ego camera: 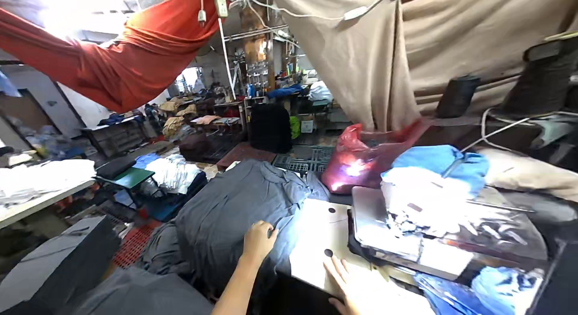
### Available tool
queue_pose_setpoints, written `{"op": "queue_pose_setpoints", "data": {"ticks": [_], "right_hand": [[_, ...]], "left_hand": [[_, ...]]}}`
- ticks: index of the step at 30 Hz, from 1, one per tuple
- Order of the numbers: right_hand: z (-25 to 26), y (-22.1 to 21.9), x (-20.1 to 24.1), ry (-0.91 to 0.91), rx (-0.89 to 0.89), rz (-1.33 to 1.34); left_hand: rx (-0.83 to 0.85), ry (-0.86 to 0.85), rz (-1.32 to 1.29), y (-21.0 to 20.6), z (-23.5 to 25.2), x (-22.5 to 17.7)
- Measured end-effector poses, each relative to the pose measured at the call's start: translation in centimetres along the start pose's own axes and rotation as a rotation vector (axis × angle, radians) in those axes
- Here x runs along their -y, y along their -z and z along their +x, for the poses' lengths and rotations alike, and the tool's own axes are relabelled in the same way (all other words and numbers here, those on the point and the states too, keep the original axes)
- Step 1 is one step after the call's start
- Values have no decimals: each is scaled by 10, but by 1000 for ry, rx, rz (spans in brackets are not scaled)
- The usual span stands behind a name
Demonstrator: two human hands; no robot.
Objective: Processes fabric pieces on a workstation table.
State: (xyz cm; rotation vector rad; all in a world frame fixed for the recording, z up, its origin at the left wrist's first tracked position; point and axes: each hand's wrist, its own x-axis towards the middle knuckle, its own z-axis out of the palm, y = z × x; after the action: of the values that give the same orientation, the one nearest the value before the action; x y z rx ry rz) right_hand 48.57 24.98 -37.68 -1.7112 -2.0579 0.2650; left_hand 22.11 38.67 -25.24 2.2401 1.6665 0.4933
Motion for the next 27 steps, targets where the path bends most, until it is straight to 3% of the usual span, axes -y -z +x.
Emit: {"op": "queue_pose_setpoints", "data": {"ticks": [2, 6, 11, 13, 16, 20, 22, 24, 27], "right_hand": [[0, 1, 3, -27, 34, -14], [0, 5, 12, -64, 73, -29], [1, 8, 15, -72, 90, -16], [0, 8, 15, -72, 79, -16], [-1, 5, 15, -76, 77, -30], [5, 2, 20, -98, -10, 77], [21, 1, 29, -68, -154, 144], [48, 13, 54, -42, -177, 193], [102, 42, 116, 124, -233, 336]], "left_hand": [[106, 146, 8, -17, 18, -2], [150, 219, -12, -34, 36, -1], [158, 176, 4, 11, 35, 5], [33, 169, 80, 54, 27, 14], [-338, 152, 167, 123, 3, 34], [-844, -115, 333, 170, -38, 55], [-940, -273, 378, 188, -63, 47], [-961, -398, 383, 207, -95, 29], [-844, -534, 356, 240, -152, -2]]}}
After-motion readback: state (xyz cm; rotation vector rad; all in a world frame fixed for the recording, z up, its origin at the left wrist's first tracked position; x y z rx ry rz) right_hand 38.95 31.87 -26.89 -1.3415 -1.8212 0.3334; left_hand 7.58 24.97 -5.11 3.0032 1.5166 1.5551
